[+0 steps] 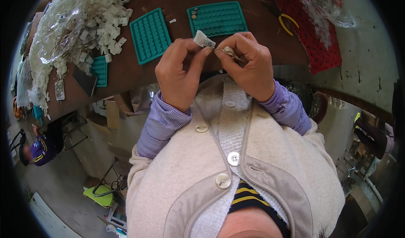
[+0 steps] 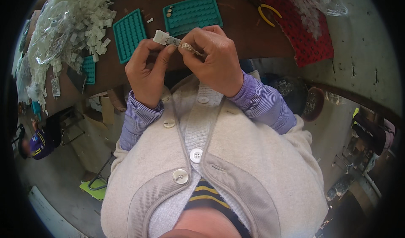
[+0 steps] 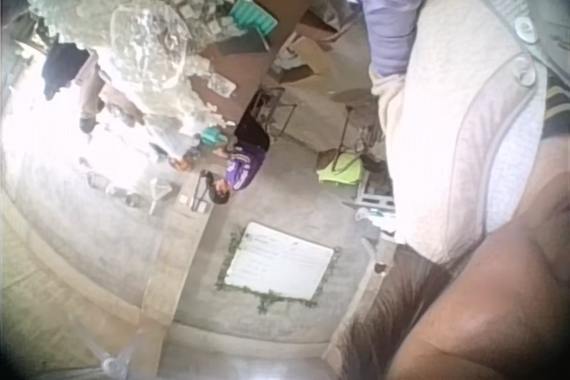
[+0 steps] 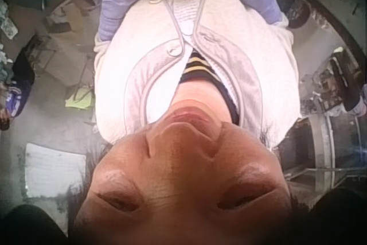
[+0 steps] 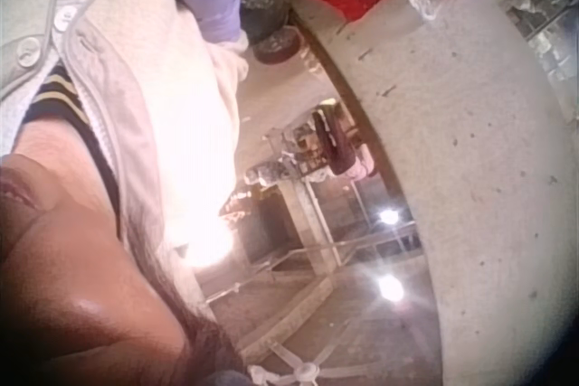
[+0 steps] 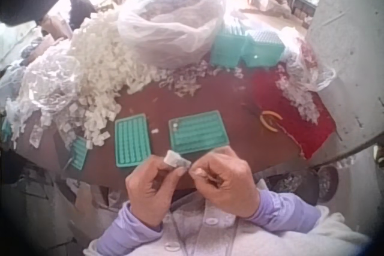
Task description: The person assembles small white plastic housings with metal contacts and LED modules, inserting components by hand and testing each unit with a red light. They place finished units into teal trays and handle bulk parts from a plastic bag on the table.
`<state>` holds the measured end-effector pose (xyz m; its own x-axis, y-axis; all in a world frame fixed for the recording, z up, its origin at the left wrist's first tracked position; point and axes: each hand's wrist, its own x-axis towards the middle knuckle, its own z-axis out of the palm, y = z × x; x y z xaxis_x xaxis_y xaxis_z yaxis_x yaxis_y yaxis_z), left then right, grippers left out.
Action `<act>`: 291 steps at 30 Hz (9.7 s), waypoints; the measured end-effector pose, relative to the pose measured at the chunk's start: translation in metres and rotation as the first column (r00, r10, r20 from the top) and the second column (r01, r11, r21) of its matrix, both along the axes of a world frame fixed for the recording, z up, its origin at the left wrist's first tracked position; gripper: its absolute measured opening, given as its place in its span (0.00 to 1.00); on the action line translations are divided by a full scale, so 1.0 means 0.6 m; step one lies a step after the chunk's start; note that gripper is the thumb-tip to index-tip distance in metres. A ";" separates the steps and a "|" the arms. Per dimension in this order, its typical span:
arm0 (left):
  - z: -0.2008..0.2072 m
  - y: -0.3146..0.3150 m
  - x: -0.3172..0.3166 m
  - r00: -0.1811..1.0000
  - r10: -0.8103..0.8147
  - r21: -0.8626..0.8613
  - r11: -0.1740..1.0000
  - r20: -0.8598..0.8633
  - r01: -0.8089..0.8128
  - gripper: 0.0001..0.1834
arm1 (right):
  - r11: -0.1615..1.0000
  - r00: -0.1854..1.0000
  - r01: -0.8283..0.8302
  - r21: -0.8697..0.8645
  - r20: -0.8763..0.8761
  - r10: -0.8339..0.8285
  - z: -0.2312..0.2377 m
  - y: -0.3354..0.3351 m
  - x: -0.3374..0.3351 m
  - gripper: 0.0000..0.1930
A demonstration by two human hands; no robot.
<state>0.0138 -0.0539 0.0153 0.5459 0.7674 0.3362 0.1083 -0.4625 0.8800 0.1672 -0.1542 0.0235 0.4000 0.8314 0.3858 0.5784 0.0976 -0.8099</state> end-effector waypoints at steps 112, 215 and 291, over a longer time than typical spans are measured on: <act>0.000 0.057 0.022 0.956 -0.125 -0.623 0.735 0.264 0.268 0.18 | 0.908 0.973 -0.128 0.399 0.229 0.037 -0.004 0.098 0.048 0.10; 0.012 0.020 0.182 0.779 -0.383 -0.728 0.306 0.496 0.614 0.13 | 0.962 0.941 0.036 0.271 0.316 -0.124 0.049 -0.042 0.161 0.06; 0.564 0.357 -0.133 0.914 0.129 0.385 0.922 -0.385 0.032 0.10 | 0.946 0.398 -0.297 0.129 0.917 0.000 0.496 0.127 0.299 0.13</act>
